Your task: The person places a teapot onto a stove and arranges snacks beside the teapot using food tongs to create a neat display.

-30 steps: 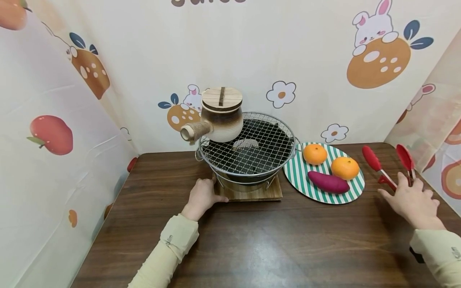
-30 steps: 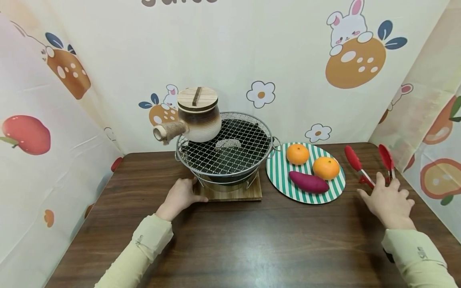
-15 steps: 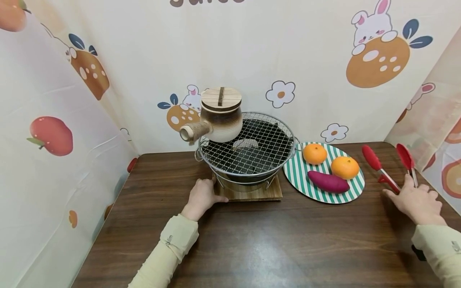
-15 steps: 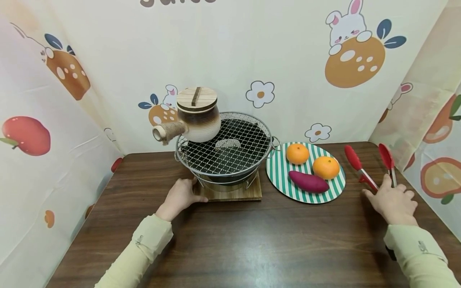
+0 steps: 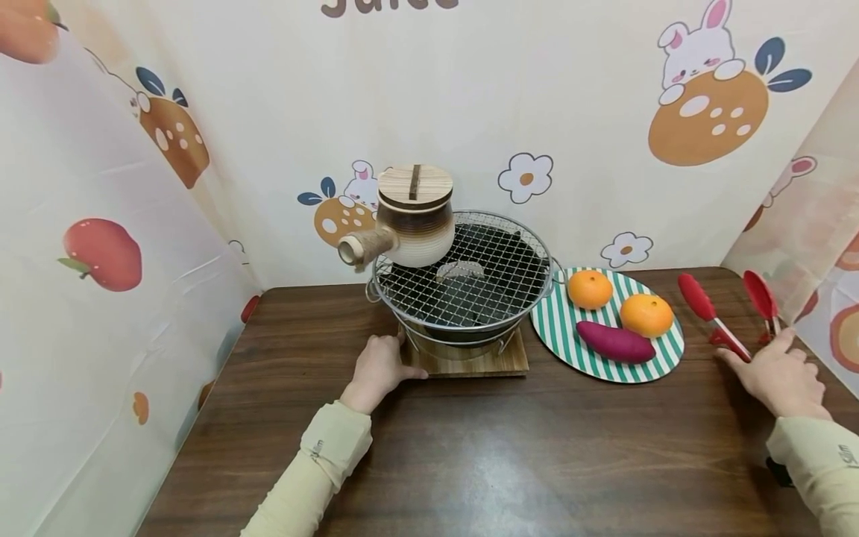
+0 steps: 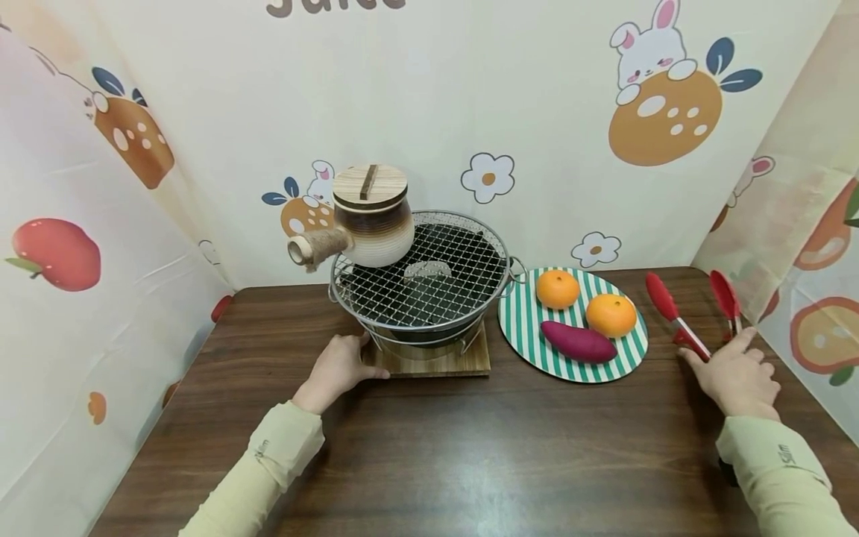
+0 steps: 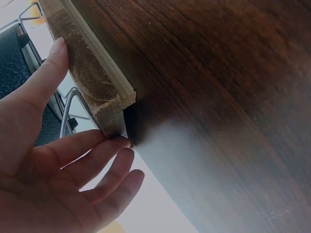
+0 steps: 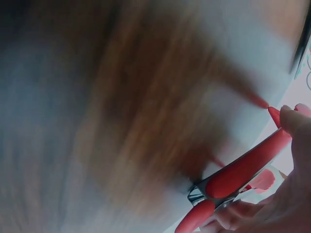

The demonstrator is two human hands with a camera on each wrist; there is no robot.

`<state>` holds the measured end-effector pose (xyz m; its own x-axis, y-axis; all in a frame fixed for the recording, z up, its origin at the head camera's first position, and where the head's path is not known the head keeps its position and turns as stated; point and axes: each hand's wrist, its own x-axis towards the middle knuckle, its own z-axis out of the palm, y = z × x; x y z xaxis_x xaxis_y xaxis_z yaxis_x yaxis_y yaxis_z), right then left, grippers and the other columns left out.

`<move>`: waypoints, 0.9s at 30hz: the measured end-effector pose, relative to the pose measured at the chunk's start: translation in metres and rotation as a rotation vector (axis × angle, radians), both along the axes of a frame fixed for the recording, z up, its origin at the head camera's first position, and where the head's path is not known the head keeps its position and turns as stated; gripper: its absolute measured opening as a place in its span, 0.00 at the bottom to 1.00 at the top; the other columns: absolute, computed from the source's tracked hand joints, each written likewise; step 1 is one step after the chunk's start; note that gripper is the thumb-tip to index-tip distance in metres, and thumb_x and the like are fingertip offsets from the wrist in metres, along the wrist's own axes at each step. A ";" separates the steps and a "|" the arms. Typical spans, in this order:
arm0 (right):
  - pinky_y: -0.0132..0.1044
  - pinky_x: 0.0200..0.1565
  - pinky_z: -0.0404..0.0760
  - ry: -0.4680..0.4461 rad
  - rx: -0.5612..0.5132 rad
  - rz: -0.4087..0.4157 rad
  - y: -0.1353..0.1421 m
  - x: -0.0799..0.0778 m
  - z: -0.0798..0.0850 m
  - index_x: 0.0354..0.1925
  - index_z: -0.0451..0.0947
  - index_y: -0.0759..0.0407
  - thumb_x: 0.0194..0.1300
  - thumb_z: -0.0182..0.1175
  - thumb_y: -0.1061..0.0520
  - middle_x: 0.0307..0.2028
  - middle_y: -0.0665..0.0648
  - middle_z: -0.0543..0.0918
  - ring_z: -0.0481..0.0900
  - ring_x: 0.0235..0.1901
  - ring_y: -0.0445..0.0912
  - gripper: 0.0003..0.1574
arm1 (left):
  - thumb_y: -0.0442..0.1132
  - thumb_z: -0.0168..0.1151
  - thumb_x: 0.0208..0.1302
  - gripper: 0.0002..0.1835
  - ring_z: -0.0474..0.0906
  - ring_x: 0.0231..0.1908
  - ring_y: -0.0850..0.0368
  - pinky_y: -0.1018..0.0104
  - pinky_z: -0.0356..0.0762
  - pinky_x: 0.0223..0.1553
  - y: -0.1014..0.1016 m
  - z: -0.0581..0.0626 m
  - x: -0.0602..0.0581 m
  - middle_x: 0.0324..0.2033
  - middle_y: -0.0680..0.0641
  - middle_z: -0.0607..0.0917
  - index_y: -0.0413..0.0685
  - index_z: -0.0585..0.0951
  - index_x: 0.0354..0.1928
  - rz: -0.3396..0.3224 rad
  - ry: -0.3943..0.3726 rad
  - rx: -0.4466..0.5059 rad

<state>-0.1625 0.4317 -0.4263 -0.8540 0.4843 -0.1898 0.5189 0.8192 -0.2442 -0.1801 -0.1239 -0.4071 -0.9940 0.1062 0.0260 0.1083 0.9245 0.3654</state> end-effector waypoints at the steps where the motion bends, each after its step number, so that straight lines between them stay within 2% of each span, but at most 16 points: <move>1: 0.69 0.49 0.67 0.006 -0.006 -0.009 0.000 0.000 0.000 0.66 0.23 0.83 0.61 0.43 0.22 0.54 0.93 0.52 0.58 0.52 0.82 0.76 | 0.55 0.80 0.36 0.45 0.77 0.49 0.38 0.48 0.79 0.47 0.000 0.000 0.000 0.45 0.35 0.85 0.37 0.79 0.57 0.001 0.000 0.000; 10: 0.71 0.49 0.64 0.108 -0.031 -0.021 0.003 -0.004 -0.005 0.63 0.30 0.90 0.68 0.45 0.35 0.51 0.96 0.52 0.57 0.50 0.85 0.64 | 0.55 0.79 0.36 0.46 0.77 0.50 0.37 0.48 0.79 0.47 0.000 0.001 0.001 0.45 0.35 0.85 0.38 0.78 0.58 0.000 -0.008 0.005; 15: 0.69 0.46 0.63 0.188 -0.012 0.034 0.006 -0.003 -0.009 0.57 0.36 0.97 0.68 0.40 0.31 0.47 0.97 0.53 0.59 0.45 0.86 0.66 | 0.55 0.80 0.36 0.45 0.77 0.48 0.38 0.48 0.79 0.45 0.000 0.001 0.002 0.44 0.36 0.86 0.38 0.79 0.57 0.001 0.000 -0.001; 19: 0.68 0.46 0.64 0.174 -0.003 0.031 0.010 -0.001 -0.008 0.54 0.41 0.99 0.67 0.34 0.27 0.46 0.97 0.54 0.60 0.45 0.85 0.68 | 0.55 0.80 0.35 0.44 0.78 0.48 0.38 0.48 0.80 0.44 0.001 0.001 0.001 0.45 0.35 0.86 0.39 0.79 0.57 0.000 -0.001 0.005; 27: 0.65 0.40 0.68 0.198 0.013 0.043 0.011 0.004 -0.001 0.46 0.53 0.98 0.67 0.29 0.26 0.41 0.91 0.58 0.61 0.42 0.79 0.67 | 0.56 0.80 0.36 0.45 0.79 0.48 0.38 0.49 0.80 0.43 0.001 0.001 0.000 0.43 0.34 0.86 0.38 0.79 0.57 -0.009 -0.007 -0.005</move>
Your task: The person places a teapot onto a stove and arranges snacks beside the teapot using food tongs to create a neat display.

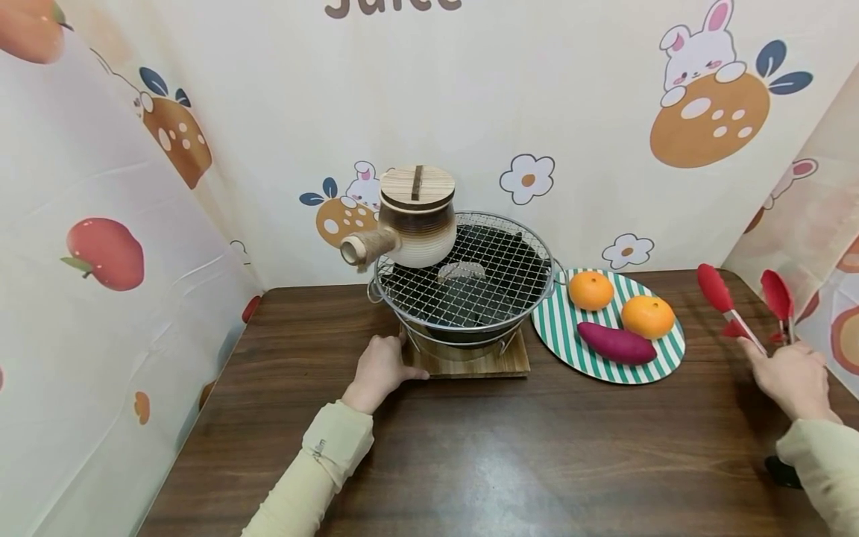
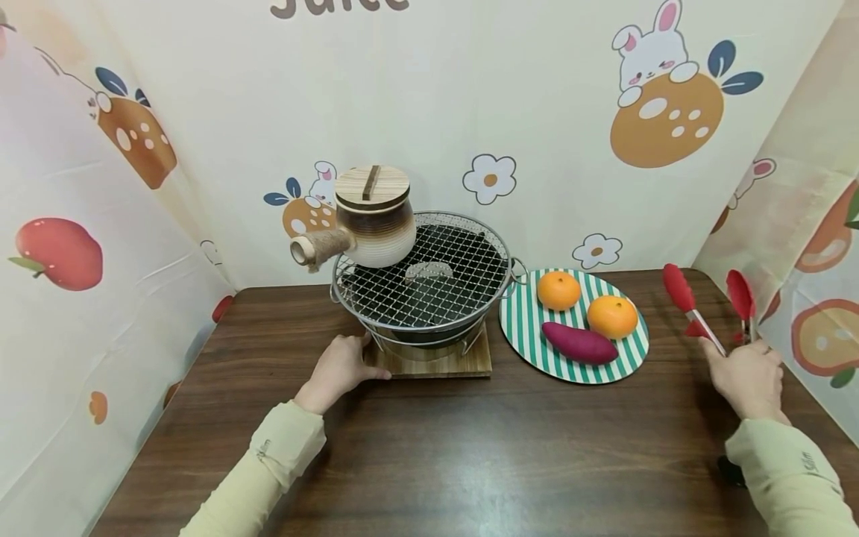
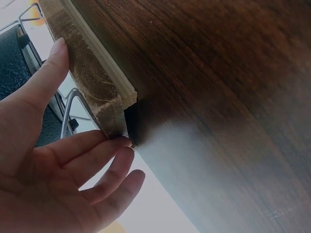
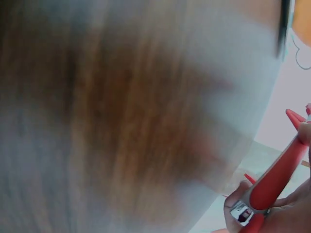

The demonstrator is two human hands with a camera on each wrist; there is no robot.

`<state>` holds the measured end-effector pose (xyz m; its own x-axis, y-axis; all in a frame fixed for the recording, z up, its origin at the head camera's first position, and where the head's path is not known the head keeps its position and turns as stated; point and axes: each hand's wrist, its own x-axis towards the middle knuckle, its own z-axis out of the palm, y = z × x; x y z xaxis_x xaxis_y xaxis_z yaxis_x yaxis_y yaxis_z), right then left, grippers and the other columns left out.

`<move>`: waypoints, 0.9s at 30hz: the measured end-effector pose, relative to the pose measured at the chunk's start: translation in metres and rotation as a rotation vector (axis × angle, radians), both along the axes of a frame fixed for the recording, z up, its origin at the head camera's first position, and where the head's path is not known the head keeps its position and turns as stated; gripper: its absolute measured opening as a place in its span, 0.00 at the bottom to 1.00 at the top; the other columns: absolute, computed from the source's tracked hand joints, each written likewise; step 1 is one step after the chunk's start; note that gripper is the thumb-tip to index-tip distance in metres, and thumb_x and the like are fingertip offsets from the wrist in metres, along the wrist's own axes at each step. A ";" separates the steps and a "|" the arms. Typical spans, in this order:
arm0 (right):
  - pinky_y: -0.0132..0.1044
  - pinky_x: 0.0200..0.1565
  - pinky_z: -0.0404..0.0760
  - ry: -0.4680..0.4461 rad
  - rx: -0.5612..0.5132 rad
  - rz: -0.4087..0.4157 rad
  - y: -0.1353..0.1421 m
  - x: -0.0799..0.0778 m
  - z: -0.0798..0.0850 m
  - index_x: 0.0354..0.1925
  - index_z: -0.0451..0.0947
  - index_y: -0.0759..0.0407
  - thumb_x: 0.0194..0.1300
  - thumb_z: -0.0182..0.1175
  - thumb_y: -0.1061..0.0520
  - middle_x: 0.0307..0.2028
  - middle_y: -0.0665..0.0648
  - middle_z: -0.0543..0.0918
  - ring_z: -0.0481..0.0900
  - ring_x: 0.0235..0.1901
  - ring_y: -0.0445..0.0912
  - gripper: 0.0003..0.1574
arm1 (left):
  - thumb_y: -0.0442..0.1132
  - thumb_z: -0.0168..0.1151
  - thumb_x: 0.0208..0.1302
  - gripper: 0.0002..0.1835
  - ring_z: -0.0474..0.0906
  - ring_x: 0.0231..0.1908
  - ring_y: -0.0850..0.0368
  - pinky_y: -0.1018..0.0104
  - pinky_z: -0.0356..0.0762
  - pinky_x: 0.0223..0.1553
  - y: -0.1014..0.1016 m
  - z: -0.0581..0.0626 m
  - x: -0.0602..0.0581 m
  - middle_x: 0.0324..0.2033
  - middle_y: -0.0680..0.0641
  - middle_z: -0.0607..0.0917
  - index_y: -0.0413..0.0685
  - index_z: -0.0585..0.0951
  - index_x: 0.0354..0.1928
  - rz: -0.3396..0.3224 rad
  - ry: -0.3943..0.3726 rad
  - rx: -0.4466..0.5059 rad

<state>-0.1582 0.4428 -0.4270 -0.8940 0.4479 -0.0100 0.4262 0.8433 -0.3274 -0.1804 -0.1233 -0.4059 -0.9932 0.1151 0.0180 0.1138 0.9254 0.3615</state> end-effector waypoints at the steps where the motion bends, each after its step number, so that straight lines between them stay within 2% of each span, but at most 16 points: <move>1: 0.65 0.39 0.69 0.004 0.001 -0.002 0.000 0.001 0.001 0.46 0.54 0.98 0.67 0.30 0.26 0.41 0.91 0.58 0.60 0.43 0.79 0.67 | 0.56 0.79 0.36 0.45 0.79 0.48 0.38 0.49 0.80 0.43 0.000 0.000 0.000 0.44 0.34 0.86 0.38 0.79 0.57 0.002 -0.001 -0.002; 5: 0.66 0.40 0.69 0.029 -0.037 -0.040 -0.003 0.004 0.008 0.46 0.55 0.93 0.66 0.35 0.25 0.42 0.89 0.58 0.61 0.44 0.78 0.64 | 0.56 0.79 0.36 0.45 0.79 0.47 0.38 0.49 0.80 0.44 0.000 -0.001 -0.001 0.44 0.34 0.86 0.38 0.79 0.57 0.005 -0.003 -0.012; 9: 0.65 0.37 0.70 0.051 -0.051 -0.046 -0.005 0.007 0.014 0.45 0.56 0.90 0.64 0.41 0.24 0.40 0.86 0.59 0.65 0.40 0.78 0.62 | 0.56 0.79 0.36 0.44 0.79 0.47 0.38 0.50 0.81 0.43 -0.001 -0.003 -0.002 0.44 0.34 0.86 0.37 0.79 0.57 0.001 0.005 -0.020; 15: 0.60 0.32 0.69 0.072 -0.023 -0.005 -0.010 0.012 0.021 0.40 0.58 0.85 0.64 0.42 0.23 0.37 0.83 0.61 0.65 0.37 0.74 0.59 | 0.56 0.79 0.37 0.45 0.79 0.47 0.38 0.50 0.80 0.44 -0.002 0.000 -0.001 0.44 0.33 0.86 0.36 0.79 0.57 -0.009 0.017 -0.007; 18: 0.56 0.28 0.68 0.111 -0.009 0.029 -0.014 0.016 0.023 0.39 0.60 0.82 0.64 0.44 0.25 0.35 0.82 0.63 0.67 0.36 0.72 0.55 | 0.55 0.79 0.37 0.45 0.79 0.47 0.37 0.50 0.80 0.45 -0.002 0.000 -0.001 0.44 0.33 0.86 0.36 0.79 0.57 -0.011 0.015 0.002; 21: 0.47 0.21 0.66 0.162 0.011 0.082 -0.019 0.019 0.026 0.40 0.64 0.79 0.65 0.48 0.28 0.26 0.72 0.65 0.68 0.25 0.62 0.50 | 0.55 0.79 0.36 0.45 0.79 0.47 0.37 0.49 0.80 0.45 -0.001 -0.001 -0.002 0.44 0.33 0.86 0.36 0.79 0.57 -0.011 0.009 0.006; 23: 0.40 0.18 0.61 0.200 0.029 0.125 -0.023 0.022 0.027 0.41 0.66 0.76 0.65 0.50 0.29 0.20 0.62 0.62 0.64 0.19 0.54 0.46 | 0.55 0.80 0.36 0.45 0.80 0.47 0.37 0.49 0.80 0.44 -0.001 -0.002 -0.002 0.43 0.33 0.86 0.35 0.79 0.56 -0.011 0.008 0.004; 25: 0.37 0.17 0.57 0.217 0.029 0.163 -0.028 0.024 0.029 0.44 0.67 0.75 0.65 0.52 0.31 0.18 0.55 0.58 0.59 0.17 0.47 0.44 | 0.55 0.80 0.36 0.45 0.80 0.47 0.38 0.49 0.81 0.44 -0.001 -0.002 -0.002 0.43 0.33 0.86 0.36 0.79 0.57 -0.009 0.005 0.002; 27: 0.37 0.17 0.55 0.231 0.022 0.193 -0.032 0.027 0.032 0.47 0.66 0.73 0.64 0.55 0.33 0.17 0.53 0.57 0.56 0.16 0.44 0.42 | 0.56 0.80 0.36 0.45 0.80 0.47 0.38 0.50 0.81 0.43 -0.001 -0.003 -0.003 0.42 0.33 0.86 0.36 0.79 0.57 -0.010 0.005 -0.003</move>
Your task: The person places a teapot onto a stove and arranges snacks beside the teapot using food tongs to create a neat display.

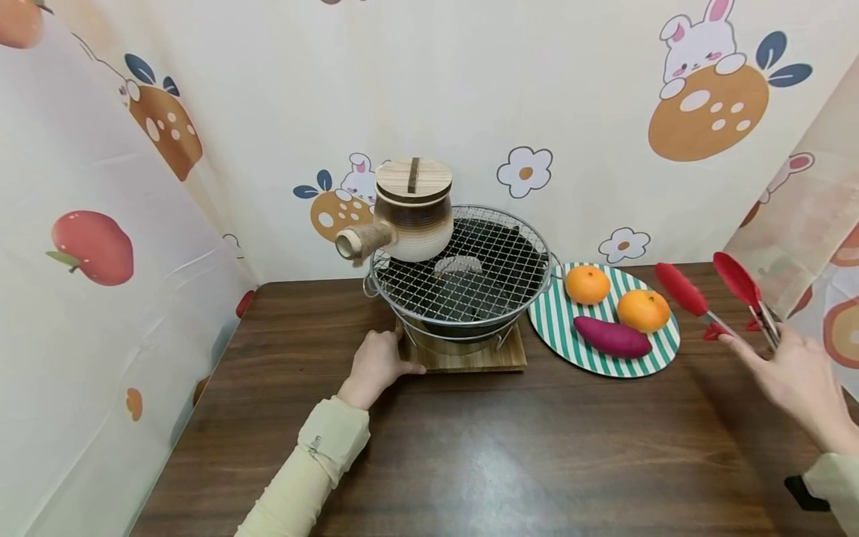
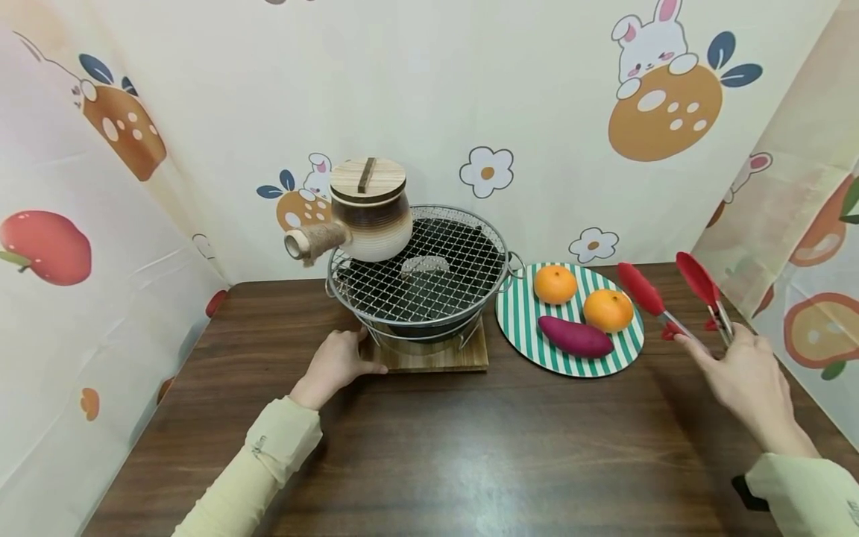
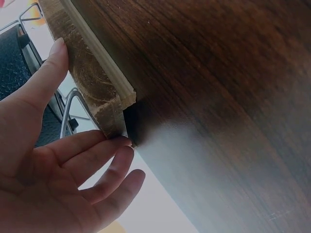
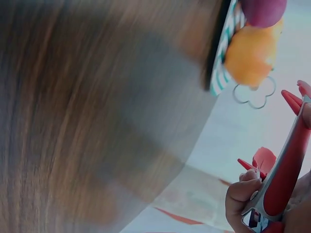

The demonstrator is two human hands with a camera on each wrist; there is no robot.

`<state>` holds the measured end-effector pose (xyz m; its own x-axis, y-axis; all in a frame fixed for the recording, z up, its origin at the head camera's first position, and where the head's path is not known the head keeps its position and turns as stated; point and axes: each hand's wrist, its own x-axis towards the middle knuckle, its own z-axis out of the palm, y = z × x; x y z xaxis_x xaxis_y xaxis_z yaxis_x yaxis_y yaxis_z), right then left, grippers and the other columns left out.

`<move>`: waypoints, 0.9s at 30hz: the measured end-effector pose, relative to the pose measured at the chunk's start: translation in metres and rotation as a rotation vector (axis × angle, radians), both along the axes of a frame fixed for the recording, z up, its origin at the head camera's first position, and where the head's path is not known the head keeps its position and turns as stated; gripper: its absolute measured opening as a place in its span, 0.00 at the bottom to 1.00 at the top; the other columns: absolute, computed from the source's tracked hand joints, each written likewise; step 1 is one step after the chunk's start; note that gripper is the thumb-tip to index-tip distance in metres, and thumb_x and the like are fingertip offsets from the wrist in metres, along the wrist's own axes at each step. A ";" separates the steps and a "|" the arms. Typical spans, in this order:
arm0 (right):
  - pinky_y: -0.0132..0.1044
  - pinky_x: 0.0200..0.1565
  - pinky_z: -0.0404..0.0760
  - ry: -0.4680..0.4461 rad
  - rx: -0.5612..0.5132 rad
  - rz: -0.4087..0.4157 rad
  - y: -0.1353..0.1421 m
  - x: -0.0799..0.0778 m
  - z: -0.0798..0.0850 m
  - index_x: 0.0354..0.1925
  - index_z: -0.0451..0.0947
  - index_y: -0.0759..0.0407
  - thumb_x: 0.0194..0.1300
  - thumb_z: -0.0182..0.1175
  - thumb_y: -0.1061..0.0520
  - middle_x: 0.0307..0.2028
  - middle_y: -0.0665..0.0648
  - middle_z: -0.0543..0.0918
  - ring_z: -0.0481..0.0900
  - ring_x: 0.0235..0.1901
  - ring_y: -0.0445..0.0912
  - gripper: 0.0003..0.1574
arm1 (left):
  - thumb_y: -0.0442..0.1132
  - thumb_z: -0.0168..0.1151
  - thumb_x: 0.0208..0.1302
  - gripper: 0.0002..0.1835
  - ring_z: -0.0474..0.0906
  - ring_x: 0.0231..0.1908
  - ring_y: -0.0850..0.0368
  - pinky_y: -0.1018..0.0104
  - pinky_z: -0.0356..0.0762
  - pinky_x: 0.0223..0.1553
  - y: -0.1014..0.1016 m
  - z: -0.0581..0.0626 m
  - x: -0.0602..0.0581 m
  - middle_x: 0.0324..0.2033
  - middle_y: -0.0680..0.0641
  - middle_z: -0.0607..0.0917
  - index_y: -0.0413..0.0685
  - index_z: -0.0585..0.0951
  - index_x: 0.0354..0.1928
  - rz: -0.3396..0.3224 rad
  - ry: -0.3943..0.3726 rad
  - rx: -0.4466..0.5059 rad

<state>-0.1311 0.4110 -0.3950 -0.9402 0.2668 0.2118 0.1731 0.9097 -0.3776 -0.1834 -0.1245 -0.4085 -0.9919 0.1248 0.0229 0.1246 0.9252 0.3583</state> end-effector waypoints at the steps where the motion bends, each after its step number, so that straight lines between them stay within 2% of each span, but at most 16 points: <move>1: 0.37 0.17 0.54 -0.001 -0.006 0.008 -0.002 0.001 0.001 0.48 0.66 0.72 0.64 0.56 0.33 0.17 0.53 0.57 0.56 0.16 0.44 0.42 | 0.56 0.79 0.36 0.46 0.80 0.47 0.38 0.50 0.81 0.43 0.000 0.000 0.000 0.42 0.33 0.86 0.36 0.79 0.57 -0.001 0.002 -0.001; 2: 0.37 0.17 0.54 0.002 -0.011 0.018 -0.004 0.003 0.003 0.50 0.66 0.70 0.63 0.57 0.33 0.17 0.53 0.58 0.56 0.16 0.43 0.41 | 0.56 0.79 0.36 0.46 0.80 0.47 0.38 0.49 0.81 0.43 0.000 0.000 0.000 0.42 0.33 0.86 0.37 0.78 0.58 0.001 -0.001 0.000; 6: 0.37 0.19 0.56 -0.030 -0.007 0.024 -0.011 0.008 0.007 0.39 0.65 0.65 0.62 0.58 0.33 0.19 0.55 0.61 0.59 0.18 0.44 0.36 | 0.56 0.79 0.37 0.46 0.79 0.48 0.38 0.49 0.80 0.44 -0.001 0.000 -0.001 0.43 0.33 0.86 0.38 0.78 0.59 0.003 -0.007 0.001; 9: 0.37 0.20 0.57 -0.075 0.006 0.019 -0.017 0.013 0.009 0.33 0.62 0.63 0.63 0.56 0.31 0.23 0.58 0.62 0.63 0.20 0.48 0.36 | 0.57 0.79 0.37 0.46 0.79 0.48 0.38 0.49 0.80 0.45 -0.001 0.000 -0.001 0.43 0.34 0.85 0.38 0.77 0.59 0.005 -0.014 0.001; 11: 0.38 0.20 0.57 -0.099 0.012 0.022 -0.020 0.016 0.011 0.35 0.62 0.65 0.63 0.55 0.31 0.26 0.63 0.64 0.65 0.23 0.52 0.38 | 0.57 0.79 0.37 0.46 0.79 0.48 0.38 0.49 0.80 0.44 0.000 0.001 -0.001 0.44 0.34 0.85 0.38 0.77 0.59 0.007 -0.018 0.002; 16: 0.39 0.20 0.59 -0.138 0.016 0.052 -0.027 0.022 0.014 0.49 0.62 0.70 0.64 0.54 0.31 0.35 0.72 0.66 0.68 0.27 0.59 0.42 | 0.57 0.78 0.38 0.46 0.78 0.49 0.38 0.49 0.80 0.45 0.000 0.001 -0.001 0.44 0.33 0.85 0.38 0.77 0.60 0.010 -0.026 0.005; 23: 0.41 0.21 0.62 -0.131 0.021 0.124 -0.036 0.027 0.012 0.57 0.64 0.66 0.63 0.57 0.33 0.39 0.73 0.66 0.69 0.29 0.60 0.42 | 0.56 0.79 0.37 0.46 0.79 0.49 0.38 0.49 0.80 0.45 0.000 0.002 0.000 0.44 0.34 0.85 0.39 0.77 0.59 0.012 -0.029 0.013; 27: 0.43 0.22 0.63 -0.121 0.028 0.160 -0.040 0.029 0.011 0.56 0.65 0.65 0.62 0.59 0.34 0.36 0.70 0.67 0.68 0.29 0.58 0.41 | 0.56 0.79 0.37 0.45 0.79 0.48 0.38 0.49 0.80 0.44 0.001 0.002 0.001 0.43 0.34 0.86 0.39 0.78 0.59 0.010 -0.023 0.018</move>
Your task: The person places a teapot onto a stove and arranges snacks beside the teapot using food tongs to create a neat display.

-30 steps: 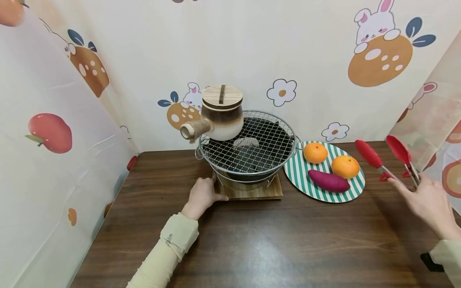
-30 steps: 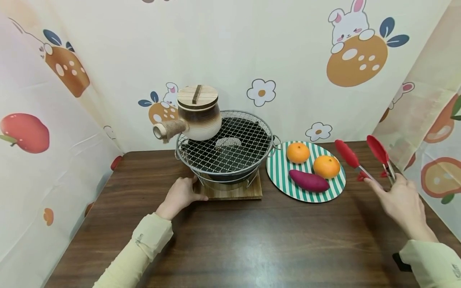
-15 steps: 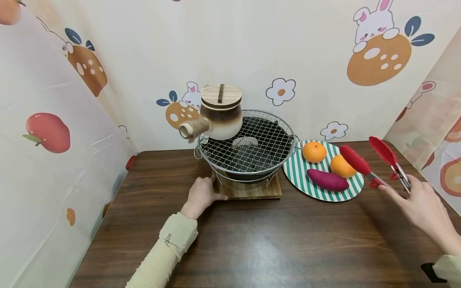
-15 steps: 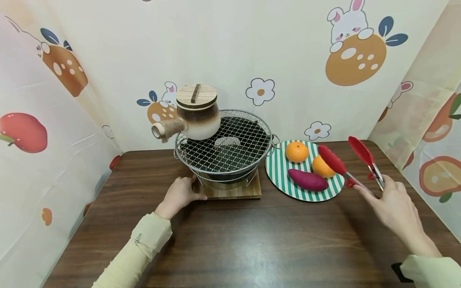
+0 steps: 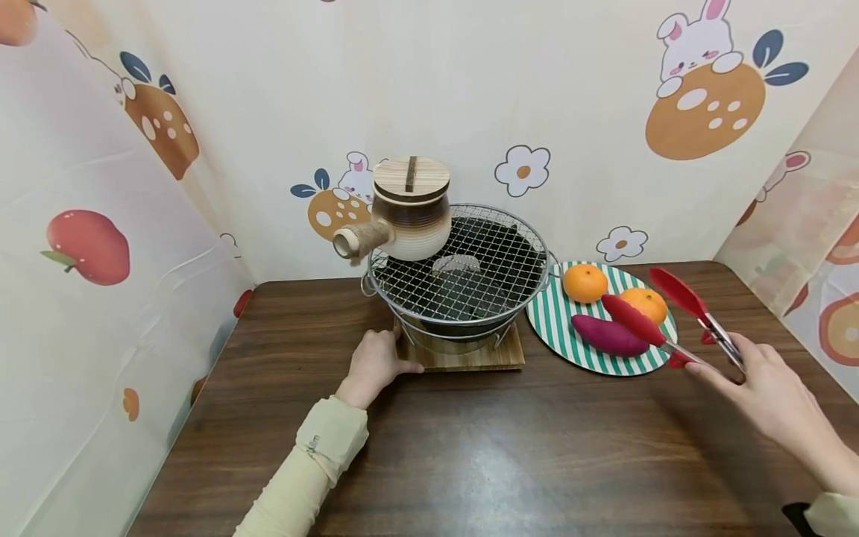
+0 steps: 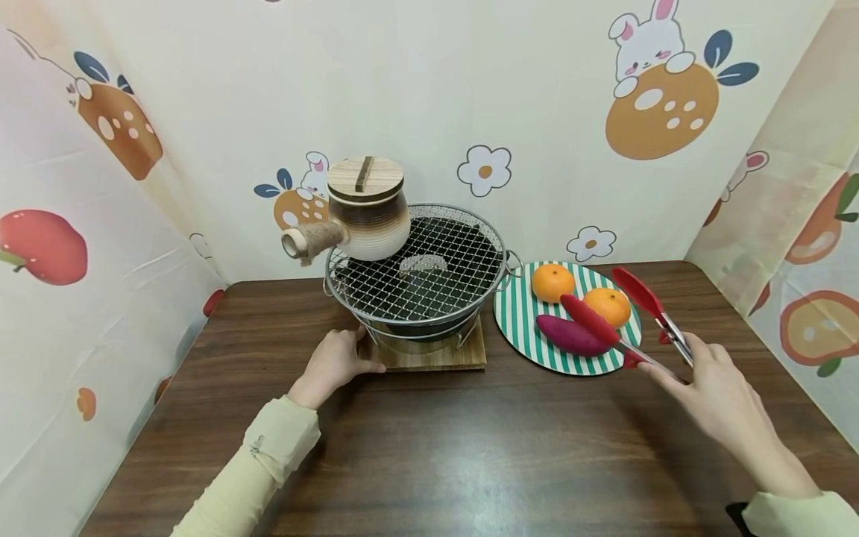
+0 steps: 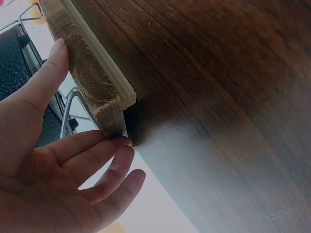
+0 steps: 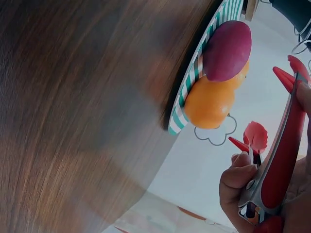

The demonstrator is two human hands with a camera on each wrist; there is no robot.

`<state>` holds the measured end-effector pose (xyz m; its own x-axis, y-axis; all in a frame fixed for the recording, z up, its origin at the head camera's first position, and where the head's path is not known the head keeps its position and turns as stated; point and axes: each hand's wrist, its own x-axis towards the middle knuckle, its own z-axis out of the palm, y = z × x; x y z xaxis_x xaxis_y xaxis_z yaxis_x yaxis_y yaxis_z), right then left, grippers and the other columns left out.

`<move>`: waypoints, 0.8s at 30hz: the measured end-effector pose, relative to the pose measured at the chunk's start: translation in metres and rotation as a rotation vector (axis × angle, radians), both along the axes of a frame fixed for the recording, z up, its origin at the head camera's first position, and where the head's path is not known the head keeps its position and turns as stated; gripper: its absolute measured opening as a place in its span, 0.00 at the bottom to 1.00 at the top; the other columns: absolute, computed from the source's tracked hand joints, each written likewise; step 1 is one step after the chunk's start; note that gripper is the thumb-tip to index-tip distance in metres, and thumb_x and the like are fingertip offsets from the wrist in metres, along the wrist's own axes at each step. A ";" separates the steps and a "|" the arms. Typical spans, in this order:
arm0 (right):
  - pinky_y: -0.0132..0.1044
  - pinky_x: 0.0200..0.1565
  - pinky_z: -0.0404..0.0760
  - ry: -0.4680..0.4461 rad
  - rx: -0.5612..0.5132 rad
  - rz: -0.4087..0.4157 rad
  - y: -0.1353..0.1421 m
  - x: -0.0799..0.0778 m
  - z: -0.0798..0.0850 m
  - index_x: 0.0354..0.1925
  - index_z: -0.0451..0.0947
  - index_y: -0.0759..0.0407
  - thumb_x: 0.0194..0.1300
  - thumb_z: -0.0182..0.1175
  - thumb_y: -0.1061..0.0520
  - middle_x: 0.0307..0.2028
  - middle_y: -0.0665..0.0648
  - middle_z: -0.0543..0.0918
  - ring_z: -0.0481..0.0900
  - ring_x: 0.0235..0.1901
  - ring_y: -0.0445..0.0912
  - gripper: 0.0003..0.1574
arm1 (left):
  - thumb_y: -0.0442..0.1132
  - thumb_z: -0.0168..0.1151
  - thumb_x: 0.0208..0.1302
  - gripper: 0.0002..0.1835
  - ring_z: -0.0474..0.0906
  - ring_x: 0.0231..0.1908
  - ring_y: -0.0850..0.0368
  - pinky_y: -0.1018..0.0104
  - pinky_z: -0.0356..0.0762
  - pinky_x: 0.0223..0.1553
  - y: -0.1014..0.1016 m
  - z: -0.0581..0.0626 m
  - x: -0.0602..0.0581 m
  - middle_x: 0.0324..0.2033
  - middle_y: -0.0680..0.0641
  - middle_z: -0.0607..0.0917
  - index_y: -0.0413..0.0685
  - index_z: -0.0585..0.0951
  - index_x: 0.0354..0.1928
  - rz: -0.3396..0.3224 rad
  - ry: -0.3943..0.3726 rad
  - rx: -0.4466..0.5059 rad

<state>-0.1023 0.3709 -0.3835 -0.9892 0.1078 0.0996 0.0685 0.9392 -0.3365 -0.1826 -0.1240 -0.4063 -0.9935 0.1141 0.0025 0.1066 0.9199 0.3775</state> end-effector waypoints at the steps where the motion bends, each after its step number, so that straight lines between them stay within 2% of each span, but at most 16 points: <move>1: 0.43 0.22 0.63 0.002 0.006 0.008 -0.001 0.000 0.000 0.56 0.65 0.66 0.62 0.60 0.34 0.35 0.68 0.67 0.68 0.29 0.57 0.42 | 0.56 0.79 0.37 0.45 0.79 0.49 0.38 0.49 0.80 0.45 0.000 0.000 0.000 0.43 0.34 0.86 0.39 0.78 0.59 0.000 0.001 0.002; 8: 0.49 0.22 0.68 0.010 0.027 0.055 -0.005 -0.002 -0.003 0.64 0.62 0.68 0.60 0.61 0.34 0.35 0.70 0.71 0.69 0.30 0.57 0.50 | 0.56 0.79 0.37 0.46 0.80 0.48 0.38 0.50 0.80 0.44 -0.001 0.000 -0.001 0.43 0.34 0.86 0.39 0.78 0.59 -0.003 0.007 0.002; 18: 0.52 0.22 0.71 -0.025 0.067 0.075 -0.006 -0.002 -0.004 0.65 0.64 0.66 0.60 0.59 0.31 0.46 0.73 0.72 0.74 0.31 0.59 0.50 | 0.56 0.79 0.37 0.45 0.79 0.48 0.38 0.49 0.79 0.46 0.000 0.000 -0.001 0.43 0.34 0.86 0.40 0.78 0.59 0.003 -0.004 0.002; 24: 0.52 0.23 0.72 -0.036 0.085 0.078 -0.004 -0.002 -0.007 0.64 0.66 0.68 0.59 0.60 0.30 0.47 0.73 0.74 0.75 0.32 0.60 0.52 | 0.55 0.79 0.37 0.46 0.79 0.48 0.38 0.49 0.80 0.44 0.000 0.000 -0.001 0.43 0.34 0.86 0.40 0.78 0.60 0.005 -0.008 0.006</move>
<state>-0.1041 0.3671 -0.3904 -0.9973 0.0228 0.0691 0.0044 0.9671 -0.2544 -0.1832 -0.1237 -0.4063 -0.9941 0.1087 -0.0044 0.0988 0.9182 0.3835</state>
